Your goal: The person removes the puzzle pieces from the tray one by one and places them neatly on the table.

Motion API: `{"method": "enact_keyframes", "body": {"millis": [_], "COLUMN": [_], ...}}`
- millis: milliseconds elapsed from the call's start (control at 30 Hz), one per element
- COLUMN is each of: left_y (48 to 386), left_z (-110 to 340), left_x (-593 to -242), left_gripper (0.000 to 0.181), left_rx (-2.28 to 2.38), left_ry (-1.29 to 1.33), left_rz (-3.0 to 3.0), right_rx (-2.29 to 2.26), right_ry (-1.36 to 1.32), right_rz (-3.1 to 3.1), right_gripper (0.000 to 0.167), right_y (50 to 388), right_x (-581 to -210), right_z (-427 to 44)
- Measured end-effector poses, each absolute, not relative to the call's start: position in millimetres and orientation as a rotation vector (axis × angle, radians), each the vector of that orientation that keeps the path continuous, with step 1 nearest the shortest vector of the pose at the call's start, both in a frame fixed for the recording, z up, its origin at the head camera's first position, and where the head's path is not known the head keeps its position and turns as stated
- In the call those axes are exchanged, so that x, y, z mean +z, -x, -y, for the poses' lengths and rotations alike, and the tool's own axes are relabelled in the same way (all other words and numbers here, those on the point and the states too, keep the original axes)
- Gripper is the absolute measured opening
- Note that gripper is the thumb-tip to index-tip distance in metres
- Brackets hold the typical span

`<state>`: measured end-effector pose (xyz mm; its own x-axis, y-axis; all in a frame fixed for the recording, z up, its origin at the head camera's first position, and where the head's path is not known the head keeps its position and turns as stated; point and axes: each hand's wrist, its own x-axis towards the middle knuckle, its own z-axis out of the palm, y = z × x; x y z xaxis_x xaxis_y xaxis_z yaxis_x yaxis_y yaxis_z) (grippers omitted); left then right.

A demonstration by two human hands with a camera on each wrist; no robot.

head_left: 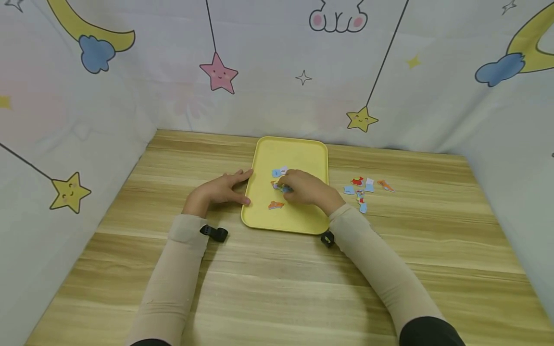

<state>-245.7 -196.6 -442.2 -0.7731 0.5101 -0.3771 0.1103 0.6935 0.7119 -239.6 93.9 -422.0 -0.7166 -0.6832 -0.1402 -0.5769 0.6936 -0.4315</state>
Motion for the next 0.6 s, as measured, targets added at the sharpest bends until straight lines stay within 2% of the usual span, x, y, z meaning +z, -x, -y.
{"method": "enact_keyframes", "body": {"millis": [600], "left_y": [245.6], "left_z": [197.0], "left_x": [-442.2], "left_gripper": [0.101], "left_rx": [0.941], "left_ry": [-0.478], "left_rz": [-2.333], "right_rx": [-0.513], "right_ry": [1.008], "right_rz": [-2.653], "right_gripper": [0.03], "right_y": [235.1], "right_x": [-414.6], "right_z": [-100.4]}}
